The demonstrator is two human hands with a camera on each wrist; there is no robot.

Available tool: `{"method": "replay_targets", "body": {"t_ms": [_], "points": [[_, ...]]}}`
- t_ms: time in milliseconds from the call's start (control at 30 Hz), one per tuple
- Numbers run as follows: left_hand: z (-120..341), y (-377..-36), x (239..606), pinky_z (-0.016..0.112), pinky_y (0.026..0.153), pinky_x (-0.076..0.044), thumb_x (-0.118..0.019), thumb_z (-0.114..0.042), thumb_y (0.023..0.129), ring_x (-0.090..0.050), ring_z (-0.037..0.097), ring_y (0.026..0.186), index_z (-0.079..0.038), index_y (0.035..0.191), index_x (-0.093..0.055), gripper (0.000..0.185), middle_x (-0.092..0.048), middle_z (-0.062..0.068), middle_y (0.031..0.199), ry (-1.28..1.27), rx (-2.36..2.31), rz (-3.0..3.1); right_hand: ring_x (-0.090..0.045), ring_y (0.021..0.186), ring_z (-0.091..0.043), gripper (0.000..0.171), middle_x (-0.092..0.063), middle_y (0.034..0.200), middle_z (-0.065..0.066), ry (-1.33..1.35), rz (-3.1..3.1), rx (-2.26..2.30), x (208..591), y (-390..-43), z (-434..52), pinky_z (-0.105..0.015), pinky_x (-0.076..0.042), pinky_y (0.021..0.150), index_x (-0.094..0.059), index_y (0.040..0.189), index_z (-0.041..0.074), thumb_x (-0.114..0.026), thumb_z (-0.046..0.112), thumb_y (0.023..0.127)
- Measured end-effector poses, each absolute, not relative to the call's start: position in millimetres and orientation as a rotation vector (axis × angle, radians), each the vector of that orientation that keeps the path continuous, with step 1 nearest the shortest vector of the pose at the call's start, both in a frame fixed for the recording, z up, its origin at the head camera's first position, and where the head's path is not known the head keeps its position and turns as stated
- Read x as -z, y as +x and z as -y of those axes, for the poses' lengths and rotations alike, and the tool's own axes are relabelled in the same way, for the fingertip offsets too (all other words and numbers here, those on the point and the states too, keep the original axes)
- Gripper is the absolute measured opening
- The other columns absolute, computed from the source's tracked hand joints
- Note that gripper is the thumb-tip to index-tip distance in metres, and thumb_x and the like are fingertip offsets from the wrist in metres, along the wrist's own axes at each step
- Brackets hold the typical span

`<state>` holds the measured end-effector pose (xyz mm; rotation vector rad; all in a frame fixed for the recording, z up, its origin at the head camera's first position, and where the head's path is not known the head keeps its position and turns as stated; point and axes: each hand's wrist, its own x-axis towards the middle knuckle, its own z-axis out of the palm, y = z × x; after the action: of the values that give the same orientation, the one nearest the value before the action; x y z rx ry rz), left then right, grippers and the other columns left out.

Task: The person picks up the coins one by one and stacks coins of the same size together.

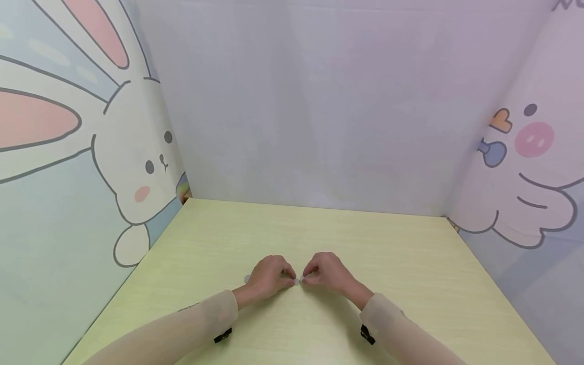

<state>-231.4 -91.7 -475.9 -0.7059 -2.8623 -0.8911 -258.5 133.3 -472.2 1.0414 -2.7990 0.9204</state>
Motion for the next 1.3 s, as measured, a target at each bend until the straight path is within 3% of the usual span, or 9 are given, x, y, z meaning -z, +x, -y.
{"method": "replay_targets", "body": {"t_ms": [867, 1300], "points": [[91.2, -232.3, 475.1, 0.030, 0.080, -0.051, -0.090, -0.020, 0.087, -0.065, 0.013, 0.088, -0.020, 0.090, -0.087, 0.004, -0.075, -0.011, 0.087, -0.708, 0.877, 2.861, -0.068, 0.084, -0.013, 0.005, -0.078, 0.088, 0.004, 1.040, 2.809, -0.842, 472.7, -250.2, -119.6, -0.028, -0.054, 0.076, -0.086, 0.089, 0.012, -0.087, 0.015, 0.086], [93.6, -233.1, 475.3, 0.031, 0.083, -0.053, -0.089, -0.018, 0.088, -0.066, 0.012, 0.089, -0.020, 0.091, -0.087, 0.004, -0.075, -0.011, 0.088, -0.697, 0.888, 2.866, -0.067, 0.084, -0.011, 0.004, -0.078, 0.088, 0.005, 1.030, 2.829, -0.863, 473.9, -251.8, -117.3, -0.026, -0.053, 0.076, -0.086, 0.091, 0.014, -0.087, 0.017, 0.089]]}}
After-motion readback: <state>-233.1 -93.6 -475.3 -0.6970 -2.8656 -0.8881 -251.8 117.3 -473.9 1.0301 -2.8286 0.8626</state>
